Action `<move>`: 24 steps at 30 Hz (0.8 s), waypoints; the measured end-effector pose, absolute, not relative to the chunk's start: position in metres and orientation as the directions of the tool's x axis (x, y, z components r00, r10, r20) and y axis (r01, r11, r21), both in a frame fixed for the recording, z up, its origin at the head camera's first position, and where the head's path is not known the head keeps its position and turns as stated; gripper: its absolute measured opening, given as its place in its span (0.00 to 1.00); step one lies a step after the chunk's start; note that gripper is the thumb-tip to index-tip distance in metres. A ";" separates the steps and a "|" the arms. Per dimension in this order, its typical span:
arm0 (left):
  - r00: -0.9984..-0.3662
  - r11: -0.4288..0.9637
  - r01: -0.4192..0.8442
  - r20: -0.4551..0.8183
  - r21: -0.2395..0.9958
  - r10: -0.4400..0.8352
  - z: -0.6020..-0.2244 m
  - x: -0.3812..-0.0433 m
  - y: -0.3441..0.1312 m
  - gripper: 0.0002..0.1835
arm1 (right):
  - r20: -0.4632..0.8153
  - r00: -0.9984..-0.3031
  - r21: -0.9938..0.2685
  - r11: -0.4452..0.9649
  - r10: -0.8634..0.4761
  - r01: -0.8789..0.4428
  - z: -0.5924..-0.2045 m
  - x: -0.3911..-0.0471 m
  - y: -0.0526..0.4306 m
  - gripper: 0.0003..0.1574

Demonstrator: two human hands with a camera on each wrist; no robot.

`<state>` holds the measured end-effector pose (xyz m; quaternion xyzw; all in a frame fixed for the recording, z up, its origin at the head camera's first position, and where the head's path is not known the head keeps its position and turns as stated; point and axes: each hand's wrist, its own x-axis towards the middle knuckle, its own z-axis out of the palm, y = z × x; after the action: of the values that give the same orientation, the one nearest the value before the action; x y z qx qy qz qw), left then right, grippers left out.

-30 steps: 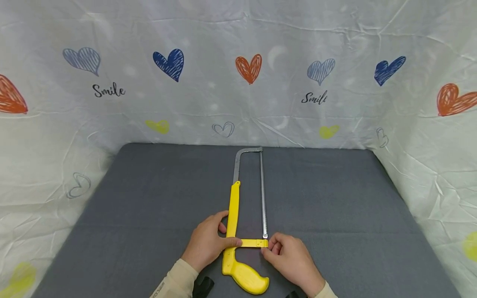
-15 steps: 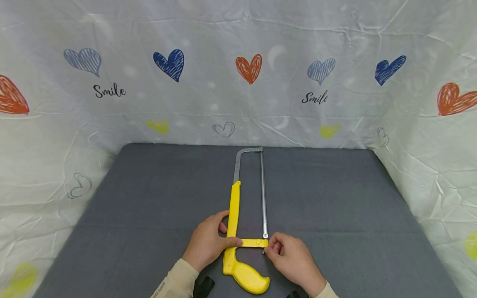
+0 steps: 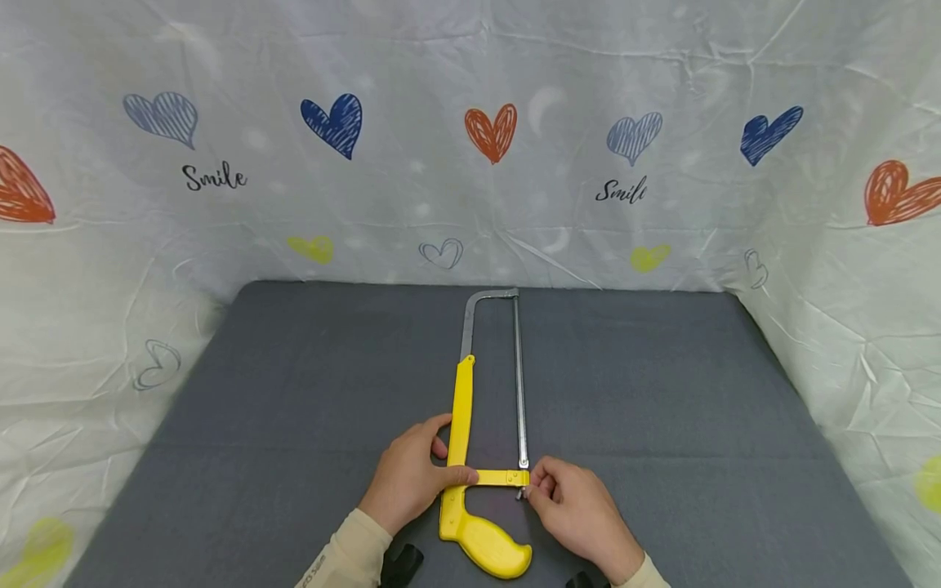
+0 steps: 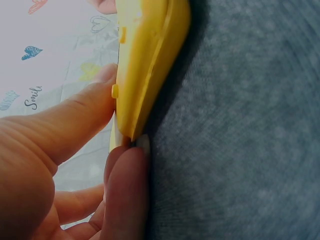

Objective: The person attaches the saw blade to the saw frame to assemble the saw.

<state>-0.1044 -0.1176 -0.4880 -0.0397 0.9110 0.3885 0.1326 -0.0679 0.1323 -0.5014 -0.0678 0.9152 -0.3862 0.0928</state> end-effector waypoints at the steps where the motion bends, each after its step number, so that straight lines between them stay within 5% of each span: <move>1: -0.962 0.694 -0.175 -0.271 0.699 0.030 -0.488 -0.104 -0.118 0.51 | -0.117 -0.974 -0.718 0.694 -0.193 -0.052 -0.501 -0.068 0.132 0.10; 24: -0.963 0.691 -0.175 -0.266 0.702 0.027 -0.488 -0.104 -0.117 0.51 | -0.097 -0.979 -0.713 0.699 -0.177 -0.055 -0.501 -0.067 0.131 0.10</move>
<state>-0.1040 -0.1173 -0.4880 -0.0407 0.9103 0.3912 0.1289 -0.0672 0.1307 -0.5008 -0.0632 0.9182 -0.3828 0.0794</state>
